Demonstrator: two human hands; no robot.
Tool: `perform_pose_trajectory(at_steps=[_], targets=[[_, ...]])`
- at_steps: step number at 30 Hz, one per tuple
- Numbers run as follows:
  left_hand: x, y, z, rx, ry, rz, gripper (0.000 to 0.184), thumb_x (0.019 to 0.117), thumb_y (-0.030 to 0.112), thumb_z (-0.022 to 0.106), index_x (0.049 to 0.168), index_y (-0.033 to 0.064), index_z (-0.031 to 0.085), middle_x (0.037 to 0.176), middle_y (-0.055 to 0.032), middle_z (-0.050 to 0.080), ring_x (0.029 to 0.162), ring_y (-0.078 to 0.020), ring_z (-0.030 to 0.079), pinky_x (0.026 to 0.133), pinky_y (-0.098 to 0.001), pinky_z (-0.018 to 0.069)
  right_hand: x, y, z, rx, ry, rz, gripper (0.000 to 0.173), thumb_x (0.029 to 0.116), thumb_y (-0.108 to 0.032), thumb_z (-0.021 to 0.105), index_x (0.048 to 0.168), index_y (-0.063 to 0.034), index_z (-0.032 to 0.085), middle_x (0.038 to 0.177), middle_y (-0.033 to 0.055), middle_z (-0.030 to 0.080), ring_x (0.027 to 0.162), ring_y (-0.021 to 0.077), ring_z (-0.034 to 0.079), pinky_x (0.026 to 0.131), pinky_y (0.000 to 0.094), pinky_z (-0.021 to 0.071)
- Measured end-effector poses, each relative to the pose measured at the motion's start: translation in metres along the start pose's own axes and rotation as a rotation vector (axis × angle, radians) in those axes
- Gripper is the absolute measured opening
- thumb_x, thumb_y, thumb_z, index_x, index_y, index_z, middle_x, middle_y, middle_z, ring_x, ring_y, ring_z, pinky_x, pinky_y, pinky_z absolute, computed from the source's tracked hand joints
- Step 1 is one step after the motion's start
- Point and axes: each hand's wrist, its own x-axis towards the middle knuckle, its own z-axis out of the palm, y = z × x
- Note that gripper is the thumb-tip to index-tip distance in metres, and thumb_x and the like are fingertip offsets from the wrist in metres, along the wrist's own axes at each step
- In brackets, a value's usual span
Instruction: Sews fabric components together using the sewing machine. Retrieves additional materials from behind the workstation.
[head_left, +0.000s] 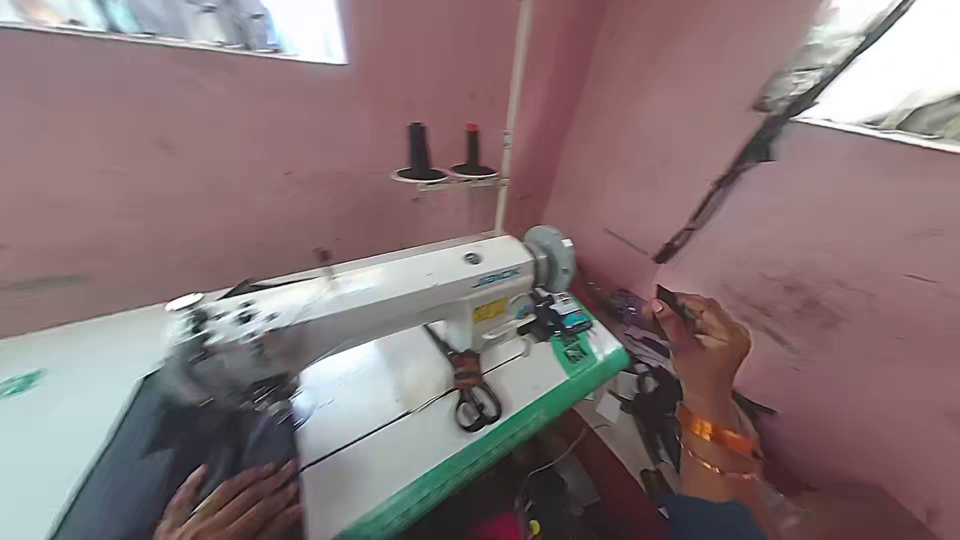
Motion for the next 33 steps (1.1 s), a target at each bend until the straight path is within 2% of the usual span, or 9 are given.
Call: perform_pose_trajectory(at_steps=[4, 8, 11, 14, 17, 20, 28, 31, 33], targets=[[-0.002, -0.006, 0.02, 0.117, 0.243, 0.042, 0.044, 0.1022, 0.054, 0.047, 0.101, 0.0265, 0.081, 0.117, 0.0051, 0.077, 0.115, -0.0203, 0.069, 0.112, -0.0674, 0.0323, -0.056, -0.117, 0.134, 0.327, -0.396, -0.278, 0.022, 0.1046, -0.011, 0.053, 0.105, -0.0033, 0.074, 0.103, 0.0108, 0.075, 0.1, 0.014, 0.072, 0.092, 0.0291, 0.0584], [0.001, -0.003, 0.019, 0.101, 0.249, 0.035, 0.034, 0.1, 0.047, 0.055, 0.099, 0.0245, 0.081, 0.117, 0.005, 0.076, 0.114, -0.0209, 0.07, 0.109, -0.0718, 0.034, -0.136, -0.188, 0.264, 0.524, -0.651, -0.372, 0.023, 0.0891, 0.005, 0.06, 0.102, -0.0019, 0.079, 0.102, 0.0156, 0.073, 0.093, 0.0252, 0.071, 0.087, 0.0323, 0.0587], [0.0, 0.002, 0.016, 0.082, 0.223, 0.024, 0.034, 0.1, 0.047, 0.056, 0.099, 0.0239, 0.081, 0.116, 0.0056, 0.076, 0.115, -0.0208, 0.07, 0.109, -0.0726, 0.0326, -0.158, -0.202, 0.319, 0.491, -0.733, -0.365, 0.022, 0.0885, 0.006, 0.061, 0.1, 0.0001, 0.079, 0.102, 0.0188, 0.074, 0.092, 0.032, 0.071, 0.086, 0.0385, 0.0591], [0.001, 0.002, 0.012, 0.059, 0.197, 0.024, 0.035, 0.1, 0.047, 0.055, 0.097, 0.0223, 0.08, 0.115, 0.0043, 0.077, 0.123, -0.0235, 0.066, 0.11, -0.0754, 0.0289, -0.161, -0.206, 0.336, 0.411, -0.883, -0.352, 0.024, 0.0914, 0.006, 0.058, 0.103, 0.0017, 0.079, 0.105, 0.0208, 0.073, 0.101, 0.0376, 0.07, 0.092, 0.0459, 0.057], [0.007, 0.002, 0.006, 0.027, 0.087, 0.055, 0.033, 0.1011, 0.042, 0.056, 0.091, 0.017, 0.076, 0.114, 0.0007, 0.076, 0.139, -0.0286, 0.054, 0.115, -0.0783, 0.0165, -0.161, -0.202, 0.34, 0.392, -0.903, -0.421, 0.023, 0.0905, 0.007, 0.058, 0.098, 0.0006, 0.079, 0.102, 0.018, 0.074, 0.098, 0.0353, 0.07, 0.09, 0.0448, 0.0574], [0.015, -0.002, -0.004, -0.031, -0.062, 0.059, 0.033, 0.1001, 0.041, 0.058, 0.093, 0.0128, 0.075, 0.117, -0.0037, 0.075, 0.141, -0.0321, 0.051, 0.115, -0.0788, 0.0115, -0.159, -0.199, 0.343, 0.405, -0.926, -0.466, 0.023, 0.09, 0.008, 0.057, 0.097, 0.0008, 0.078, 0.103, 0.0182, 0.074, 0.099, 0.0353, 0.071, 0.09, 0.0456, 0.0571], [0.021, -0.02, -0.007, -0.099, -0.107, 0.067, 0.036, 0.0999, 0.046, 0.057, 0.096, 0.0168, 0.077, 0.119, -0.0025, 0.075, 0.137, -0.0313, 0.056, 0.111, -0.0814, 0.0154, -0.155, -0.197, 0.355, 0.369, -0.982, -0.471, 0.026, 0.0903, 0.008, 0.057, 0.103, 0.0001, 0.078, 0.106, 0.0187, 0.074, 0.103, 0.0355, 0.07, 0.094, 0.0451, 0.0563], [0.03, -0.033, -0.01, -0.124, -0.136, 0.053, 0.035, 0.0996, 0.046, 0.058, 0.097, 0.0164, 0.078, 0.122, -0.0018, 0.074, 0.137, -0.0306, 0.056, 0.112, -0.0805, 0.0145, -0.151, -0.202, 0.359, 0.316, -1.051, -0.293, 0.024, 0.0974, 0.0, 0.055, 0.109, 0.0029, 0.076, 0.116, 0.0226, 0.072, 0.113, 0.0365, 0.068, 0.102, 0.045, 0.0527], [0.037, -0.042, -0.008, -0.111, -0.129, 0.056, 0.035, 0.0997, 0.047, 0.058, 0.1, 0.0177, 0.077, 0.12, -0.0001, 0.074, 0.133, -0.0294, 0.058, 0.112, -0.0793, 0.0155, -0.149, -0.204, 0.355, 0.277, -0.922, -0.265, 0.023, 0.097, -0.009, 0.061, 0.11, 0.0039, 0.075, 0.116, 0.0228, 0.072, 0.114, 0.0369, 0.068, 0.103, 0.0446, 0.0528]])
